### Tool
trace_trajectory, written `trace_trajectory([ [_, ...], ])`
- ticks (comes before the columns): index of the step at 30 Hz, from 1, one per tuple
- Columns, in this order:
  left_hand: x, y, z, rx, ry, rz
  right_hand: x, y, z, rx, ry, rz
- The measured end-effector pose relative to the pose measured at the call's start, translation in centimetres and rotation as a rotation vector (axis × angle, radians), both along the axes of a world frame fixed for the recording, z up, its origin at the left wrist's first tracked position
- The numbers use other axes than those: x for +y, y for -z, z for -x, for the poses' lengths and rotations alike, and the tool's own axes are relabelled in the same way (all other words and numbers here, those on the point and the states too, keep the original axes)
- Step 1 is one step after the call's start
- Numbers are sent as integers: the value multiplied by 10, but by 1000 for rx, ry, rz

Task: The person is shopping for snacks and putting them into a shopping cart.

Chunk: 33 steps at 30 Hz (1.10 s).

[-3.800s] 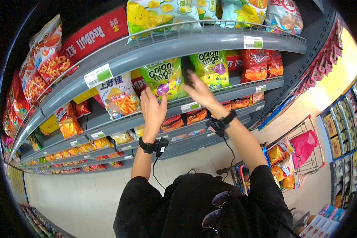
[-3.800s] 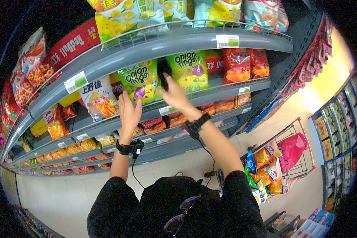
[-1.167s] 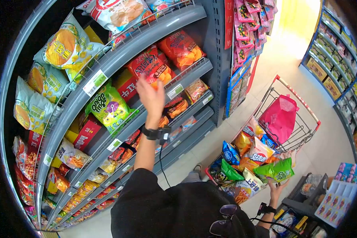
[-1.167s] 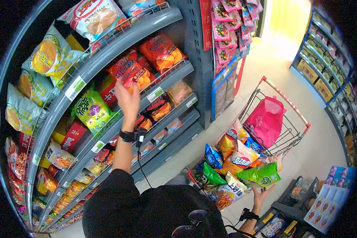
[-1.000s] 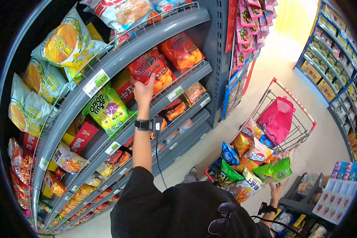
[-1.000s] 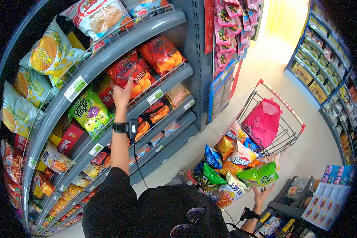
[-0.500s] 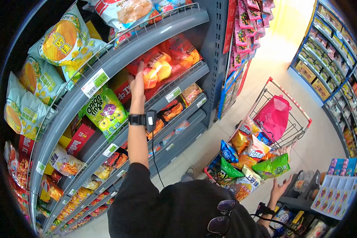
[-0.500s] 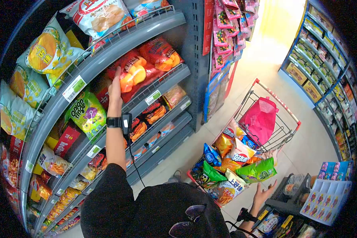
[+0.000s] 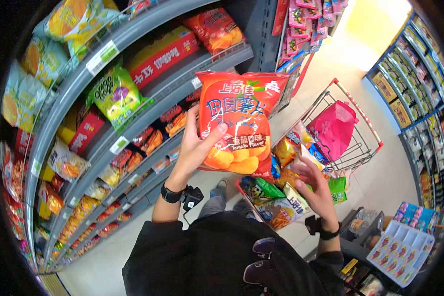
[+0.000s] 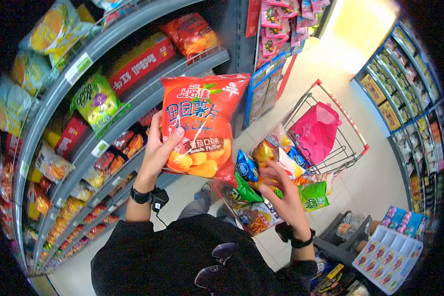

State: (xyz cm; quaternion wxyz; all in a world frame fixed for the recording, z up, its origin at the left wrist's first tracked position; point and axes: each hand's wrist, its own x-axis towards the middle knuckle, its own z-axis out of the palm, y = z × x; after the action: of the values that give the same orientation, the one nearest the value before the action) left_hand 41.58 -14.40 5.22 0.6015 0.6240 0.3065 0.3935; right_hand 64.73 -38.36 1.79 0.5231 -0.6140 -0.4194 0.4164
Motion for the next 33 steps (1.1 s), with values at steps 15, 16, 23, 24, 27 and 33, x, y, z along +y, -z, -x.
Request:
trace_trajectory([
  [15, -87, 0, 77, 412, -222, -306, 73, -33, 109, -211, 32, -376],
  [16, -98, 0, 82, 192, -71, -201, 68, -36, 117, -407, 94, -379],
  [23, -113, 0, 147, -237, 24, 311, 32, -58, 201, -897, -219, -639],
  [24, -115, -2, 158, -268, -57, 248, 28, -58, 203, -859, -292, -677],
  [27, -133, -18, 203, -256, -80, 108, 32, -69, 211, -852, -32, -624],
  [33, -168, -9, 271, -202, -97, 142, 31, -53, 262, 183, -490, -219],
])
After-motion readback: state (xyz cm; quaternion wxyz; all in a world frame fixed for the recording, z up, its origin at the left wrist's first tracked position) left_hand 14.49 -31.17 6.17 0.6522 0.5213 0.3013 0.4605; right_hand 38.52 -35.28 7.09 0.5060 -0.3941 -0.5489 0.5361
